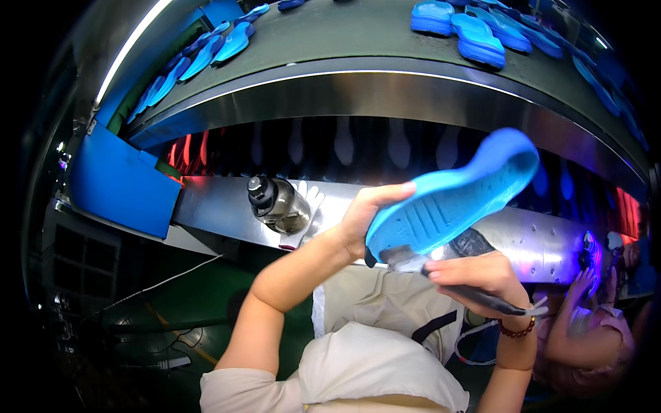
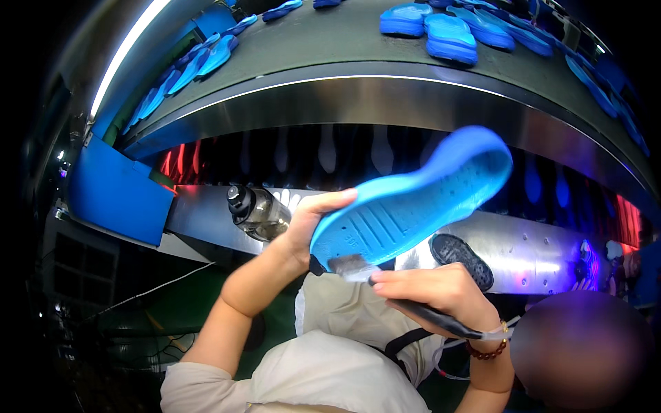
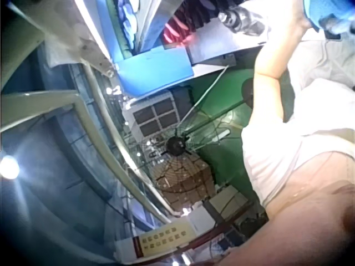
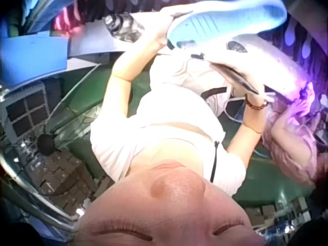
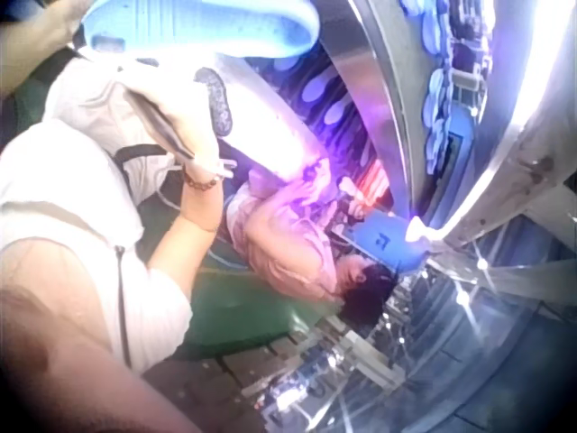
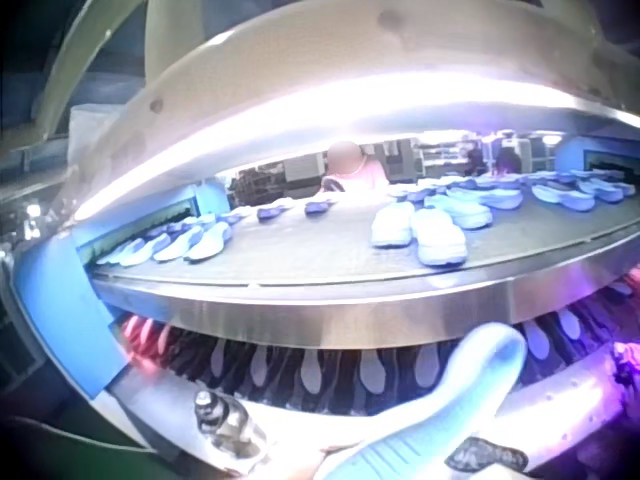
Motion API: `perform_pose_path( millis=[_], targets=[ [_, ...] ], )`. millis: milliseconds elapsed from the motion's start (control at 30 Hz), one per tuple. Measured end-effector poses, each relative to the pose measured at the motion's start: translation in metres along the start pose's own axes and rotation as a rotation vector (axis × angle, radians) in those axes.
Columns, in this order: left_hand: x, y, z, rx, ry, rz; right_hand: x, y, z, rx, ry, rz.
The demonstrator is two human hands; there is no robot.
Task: The person takes blue shoe soles from a conveyor belt and applies adhesive to the inner surface using a brush before returning them to the belt.
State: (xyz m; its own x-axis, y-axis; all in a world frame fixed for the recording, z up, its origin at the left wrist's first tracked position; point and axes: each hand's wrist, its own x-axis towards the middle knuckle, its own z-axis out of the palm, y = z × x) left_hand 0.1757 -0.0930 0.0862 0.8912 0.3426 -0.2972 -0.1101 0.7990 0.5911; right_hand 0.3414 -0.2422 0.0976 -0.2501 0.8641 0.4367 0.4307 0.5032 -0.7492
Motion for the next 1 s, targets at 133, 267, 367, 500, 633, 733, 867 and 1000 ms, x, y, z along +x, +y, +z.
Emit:
perform_pose_path(
  millis=[133, 267, 367, 500, 633, 733, 867, 1000],
  targets=[
    [-0.014, 0.005, 0.004, 0.339, -0.019, -0.119, 0.002, -0.016, -0.018, -0.178, -0.338, 0.067],
    [-0.015, 0.005, 0.009, 0.413, -0.018, -0.204, -0.001, -0.002, -0.023, -0.172, -0.278, 0.046],
    [-0.013, 0.004, -0.002, 0.460, -0.006, -0.228, 0.007, -0.028, -0.028, -0.467, -0.593, 0.128],
    [-0.019, 0.004, -0.003, 0.383, -0.023, -0.202, 0.007, -0.011, -0.056, -0.326, -0.298, 0.084],
    [-0.023, 0.008, -0.017, 0.429, 0.030, -0.188, -0.001, 0.002, -0.057, -0.277, -0.342, 0.213],
    [-0.025, 0.007, -0.024, 0.255, 0.031, -0.122, -0.011, 0.002, -0.053, 0.041, -0.216, 0.383],
    [0.004, -0.020, -0.024, -0.071, -0.019, -0.028, -0.001, 0.010, -0.012, 0.231, 0.029, 0.294],
    [-0.001, -0.023, -0.021, -0.067, 0.016, 0.010, -0.014, 0.050, -0.015, 0.314, 0.345, 0.387]
  ],
)
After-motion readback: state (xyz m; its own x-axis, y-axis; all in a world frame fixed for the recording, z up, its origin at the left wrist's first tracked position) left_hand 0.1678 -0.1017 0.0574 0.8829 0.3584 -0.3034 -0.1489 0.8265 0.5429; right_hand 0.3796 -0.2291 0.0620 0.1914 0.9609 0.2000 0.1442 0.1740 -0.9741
